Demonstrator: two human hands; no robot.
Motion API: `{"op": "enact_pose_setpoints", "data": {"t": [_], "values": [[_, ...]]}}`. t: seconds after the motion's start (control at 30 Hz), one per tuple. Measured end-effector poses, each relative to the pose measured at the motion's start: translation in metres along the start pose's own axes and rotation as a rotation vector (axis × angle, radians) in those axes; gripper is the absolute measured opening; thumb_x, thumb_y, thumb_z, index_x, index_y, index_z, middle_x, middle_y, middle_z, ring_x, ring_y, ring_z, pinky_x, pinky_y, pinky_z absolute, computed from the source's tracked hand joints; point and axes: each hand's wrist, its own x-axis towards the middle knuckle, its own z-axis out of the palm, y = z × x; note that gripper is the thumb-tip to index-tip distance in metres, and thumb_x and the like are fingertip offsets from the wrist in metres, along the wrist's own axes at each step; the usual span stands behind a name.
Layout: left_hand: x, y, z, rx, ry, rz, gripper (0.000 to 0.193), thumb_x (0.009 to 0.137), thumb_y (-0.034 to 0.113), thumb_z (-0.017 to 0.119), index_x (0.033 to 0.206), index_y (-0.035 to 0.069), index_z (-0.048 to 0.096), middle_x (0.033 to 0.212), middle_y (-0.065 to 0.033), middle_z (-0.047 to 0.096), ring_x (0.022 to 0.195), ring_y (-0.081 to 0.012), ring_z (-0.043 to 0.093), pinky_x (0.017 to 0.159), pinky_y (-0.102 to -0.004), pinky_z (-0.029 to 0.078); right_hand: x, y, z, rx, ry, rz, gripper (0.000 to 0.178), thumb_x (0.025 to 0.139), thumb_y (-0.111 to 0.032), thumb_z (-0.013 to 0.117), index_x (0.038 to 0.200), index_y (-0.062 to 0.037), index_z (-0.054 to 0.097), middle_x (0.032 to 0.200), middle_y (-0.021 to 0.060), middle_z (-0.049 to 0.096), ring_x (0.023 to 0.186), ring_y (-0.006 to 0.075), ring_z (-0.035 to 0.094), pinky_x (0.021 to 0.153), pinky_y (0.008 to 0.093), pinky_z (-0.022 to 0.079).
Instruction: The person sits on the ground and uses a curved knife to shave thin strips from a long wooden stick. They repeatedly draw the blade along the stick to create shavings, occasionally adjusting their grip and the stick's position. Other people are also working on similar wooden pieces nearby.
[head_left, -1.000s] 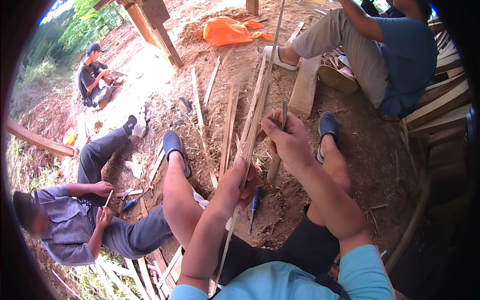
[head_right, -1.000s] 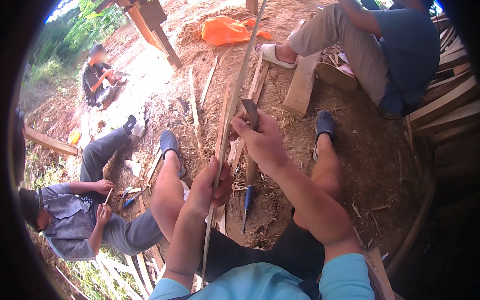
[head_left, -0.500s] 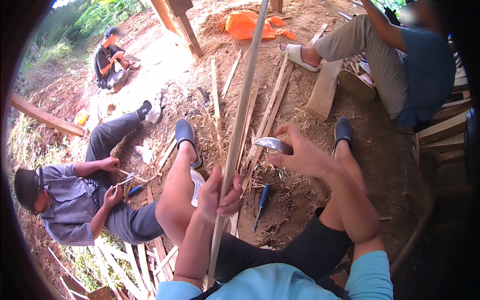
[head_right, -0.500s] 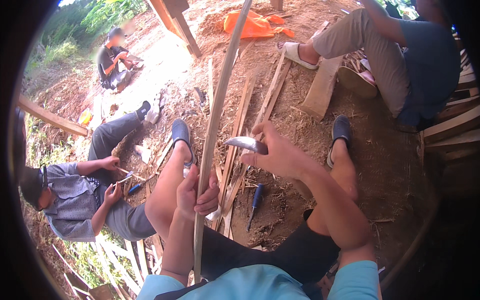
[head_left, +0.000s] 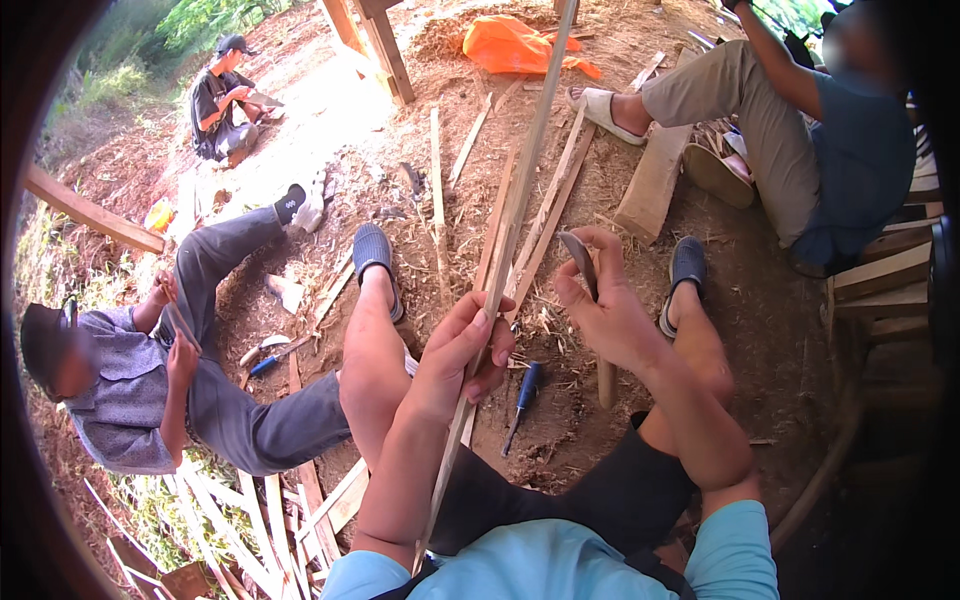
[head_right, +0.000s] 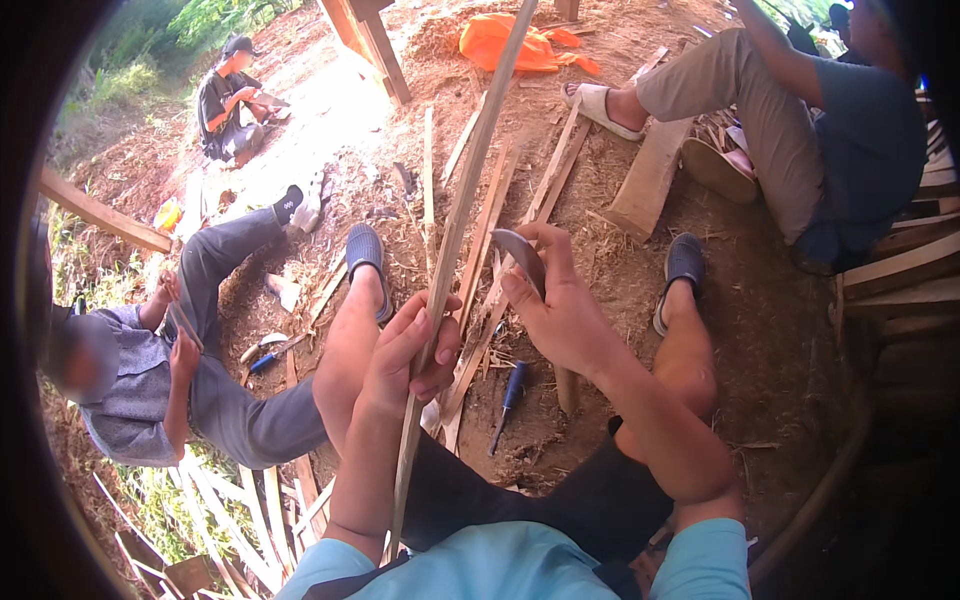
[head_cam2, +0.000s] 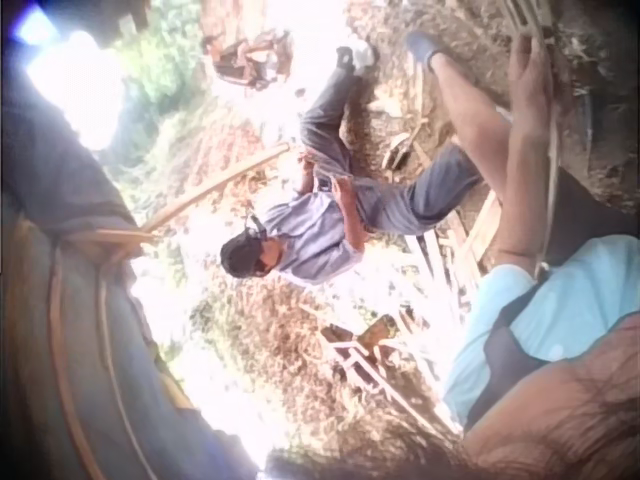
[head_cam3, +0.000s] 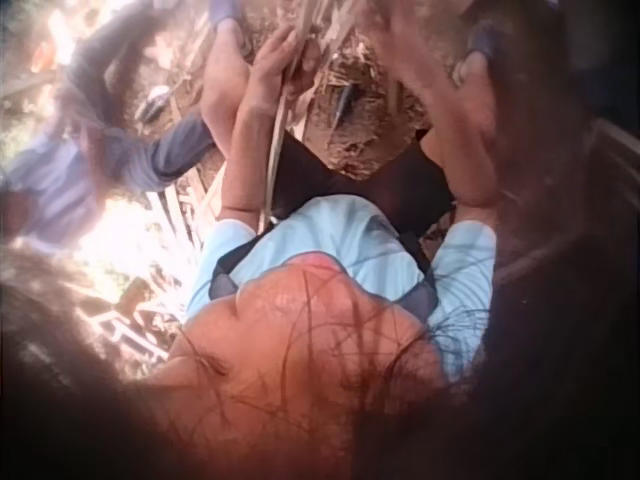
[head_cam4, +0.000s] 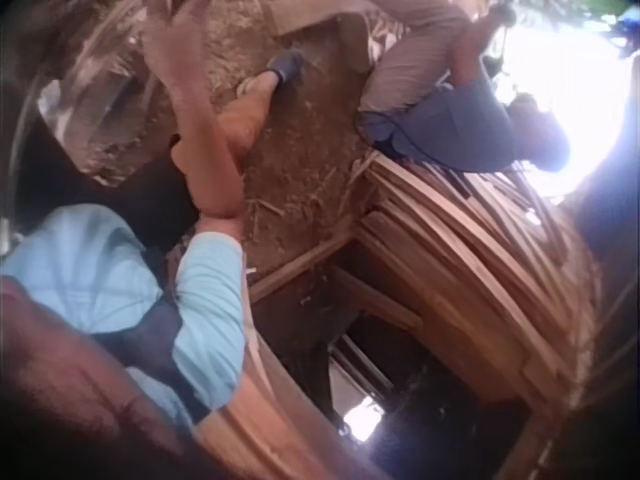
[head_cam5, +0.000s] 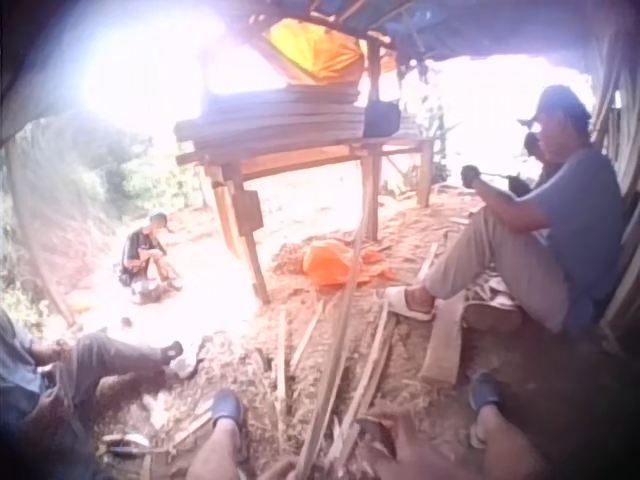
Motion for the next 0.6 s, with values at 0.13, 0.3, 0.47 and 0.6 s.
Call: {"op": "enact_pose_setpoints", "data": {"t": [0.13, 0.3, 0.47, 0.6], "values": [[0.004, 0.004, 0.005, 0.131, 0.073, -0.045, 0.029, 0.099, 0.030, 0.042, 0.115, 0.006, 0.047, 0.075, -0.0014, 0.052, 0.043, -0.0047, 0.038, 0.038, -0.0173, 0.029, -0.018, -0.007, 0.004, -0.130, -0.077, -0.120, 0.057, 0.090, -0.031, 0.061, 0.131, -0.0177, 0.024, 0.094, 0.0127, 0.052, 0.083, 0.0229, 0.058, 0.077, 0.0396, 0.047], [0.011, 0.000, 0.003, 0.249, 0.203, -0.133, 0.031, 0.098, 0.029, 0.042, 0.117, 0.006, 0.049, 0.080, 0.0009, 0.054, 0.052, -0.0048, 0.044, 0.042, -0.0185, 0.032, -0.004, 0.020, 0.005, -0.308, -0.115, -0.052, 0.056, 0.090, -0.027, 0.061, 0.132, -0.0167, 0.025, 0.097, 0.0175, 0.053, 0.091, 0.0274, 0.058, 0.078, 0.0387, 0.047], [0.011, 0.003, 0.006, 0.194, 0.304, -0.097, 0.034, 0.096, 0.028, 0.044, 0.122, 0.006, 0.046, 0.082, -0.0015, 0.055, 0.051, -0.0045, 0.043, 0.041, -0.0185, 0.030, -0.003, 0.021, 0.006, -0.141, -0.047, -0.183, 0.035, 0.090, -0.016, 0.060, 0.121, -0.0104, 0.046, 0.099, 0.0168, 0.054, 0.095, 0.0285, 0.057, 0.081, 0.0373, 0.046], [0.013, 0.002, 0.009, 0.161, 0.329, -0.008, 0.034, 0.095, 0.025, 0.043, 0.124, 0.008, 0.043, 0.081, -0.0035, 0.055, 0.048, -0.0046, 0.041, 0.038, -0.0170, 0.028, 0.000, 0.015, 0.005, -0.221, 0.072, -0.372, 0.024, 0.087, -0.007, 0.059, 0.111, -0.0081, 0.057, 0.097, 0.0144, 0.055, 0.090, 0.0291, 0.057, 0.079, 0.0371, 0.046]]}}
